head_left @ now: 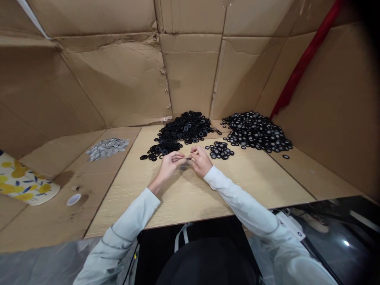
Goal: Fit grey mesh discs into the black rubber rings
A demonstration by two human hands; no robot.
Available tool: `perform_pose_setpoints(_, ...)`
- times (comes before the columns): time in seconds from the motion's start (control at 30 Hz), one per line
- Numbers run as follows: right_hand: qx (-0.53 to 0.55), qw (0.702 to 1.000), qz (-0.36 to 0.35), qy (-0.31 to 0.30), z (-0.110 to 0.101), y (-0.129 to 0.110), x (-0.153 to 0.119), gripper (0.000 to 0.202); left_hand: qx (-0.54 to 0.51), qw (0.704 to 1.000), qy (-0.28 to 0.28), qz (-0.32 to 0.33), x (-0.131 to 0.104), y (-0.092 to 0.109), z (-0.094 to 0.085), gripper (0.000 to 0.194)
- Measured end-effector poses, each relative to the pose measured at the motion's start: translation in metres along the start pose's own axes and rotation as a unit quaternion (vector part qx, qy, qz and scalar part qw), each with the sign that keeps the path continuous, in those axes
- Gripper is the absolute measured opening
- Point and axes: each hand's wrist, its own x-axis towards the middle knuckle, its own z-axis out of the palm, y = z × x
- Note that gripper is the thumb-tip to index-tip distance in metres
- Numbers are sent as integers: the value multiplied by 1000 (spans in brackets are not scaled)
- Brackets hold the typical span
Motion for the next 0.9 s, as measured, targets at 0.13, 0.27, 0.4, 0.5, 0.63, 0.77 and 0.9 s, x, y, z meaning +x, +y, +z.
perform_pose_setpoints(0.13,163,977,129,40,9,1,3,16,-115,992,58,-14,1,-11,9,28)
perform_pose_setpoints(0.27,257,941,207,70,15,4,4,22,-204,976,68,-34,-4,-16,19,29)
perform_pose_setpoints(0.4,247,940,224,73,14,7,5,22,-146,988,16,-40,-7,-10,17,36)
perform_pose_setpoints(0.5,223,949,221,37,12,8,5,22,-27,999,7,-28,-6,-2,11,35)
perform_pose_setpoints(0.63,217,955,203,17,8,5,4,19,36,999,6,-27,-7,5,7,29)
perform_pose_setpoints(0.77,196,963,182,34,3,0,3,14,-26,999,24,-11,-7,2,9,27)
perform_pose_setpoints(0.9,166,972,165,13,-3,-7,4,15,-114,990,78,-9,-1,-5,10,31)
